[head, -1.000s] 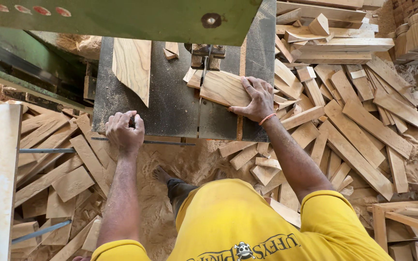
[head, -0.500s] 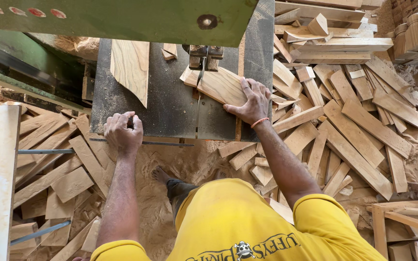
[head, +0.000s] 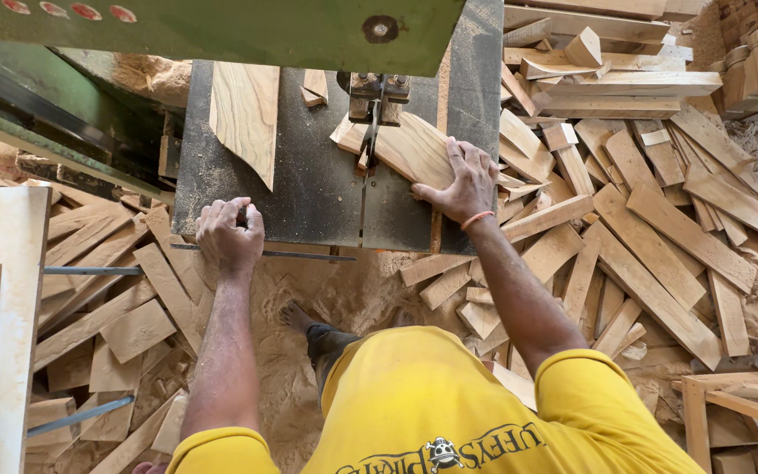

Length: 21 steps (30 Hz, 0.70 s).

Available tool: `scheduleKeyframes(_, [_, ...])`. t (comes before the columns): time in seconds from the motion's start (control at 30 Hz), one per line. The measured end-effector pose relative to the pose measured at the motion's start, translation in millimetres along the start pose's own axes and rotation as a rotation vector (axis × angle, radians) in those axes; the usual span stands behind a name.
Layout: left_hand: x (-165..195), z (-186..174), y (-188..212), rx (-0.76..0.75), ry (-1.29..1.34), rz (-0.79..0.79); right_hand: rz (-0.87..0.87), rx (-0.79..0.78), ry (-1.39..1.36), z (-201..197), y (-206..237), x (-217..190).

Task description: The person cuts curved shapes from wooden boards on a bandsaw, guiding each board by hand through the blade and turning the wood to follow a curved line. They set cut pieces aside, pick up new boards from the scrap-covered floor, and repeat the cutting cycle.

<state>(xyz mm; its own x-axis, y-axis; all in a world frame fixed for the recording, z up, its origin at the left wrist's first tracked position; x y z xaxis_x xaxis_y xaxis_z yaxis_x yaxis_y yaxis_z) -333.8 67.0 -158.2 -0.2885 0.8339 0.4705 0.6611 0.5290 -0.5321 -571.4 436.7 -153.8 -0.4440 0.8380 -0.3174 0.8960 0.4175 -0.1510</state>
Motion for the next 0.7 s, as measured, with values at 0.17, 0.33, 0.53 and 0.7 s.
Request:
scheduleKeyframes(0.17, [1.6, -1.4, -5.6, 0.008, -0.014, 0.023, -0.225, -0.066, -0.005, -8.7, 7.4, 9.3])
scheduleKeyframes(0.33, [-0.5, 2.3, -7.6, -0.010, -0.023, -0.004, -0.238, -0.072, -0.074, -10.1, 9.3, 12.4])
scheduleKeyframes(0.53, [0.9, 5.2, -7.7, -0.011, -0.024, 0.019, -0.233, -0.079, -0.098, -7.2, 6.4, 3.9])
scheduleKeyframes(0.7, [0.9, 6.7, -6.0, -0.030, -0.025, 0.006, -0.198, -0.076, -0.079, -4.9, 7.6, 1.5])
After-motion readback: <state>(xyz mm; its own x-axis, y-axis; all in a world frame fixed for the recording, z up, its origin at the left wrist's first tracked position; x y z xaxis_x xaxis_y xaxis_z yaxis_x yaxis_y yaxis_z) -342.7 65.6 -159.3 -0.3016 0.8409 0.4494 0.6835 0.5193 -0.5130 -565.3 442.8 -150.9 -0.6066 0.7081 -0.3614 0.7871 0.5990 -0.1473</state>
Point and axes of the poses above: each hand's wrist, its own y-axis away from the middle knuckle, its own z-axis out of the palm, x = y × z, the point moved 8 cm from there along -y, towards the middle knuckle, and after that the axes turned 3 degrees about x, right-handed, at the moved point
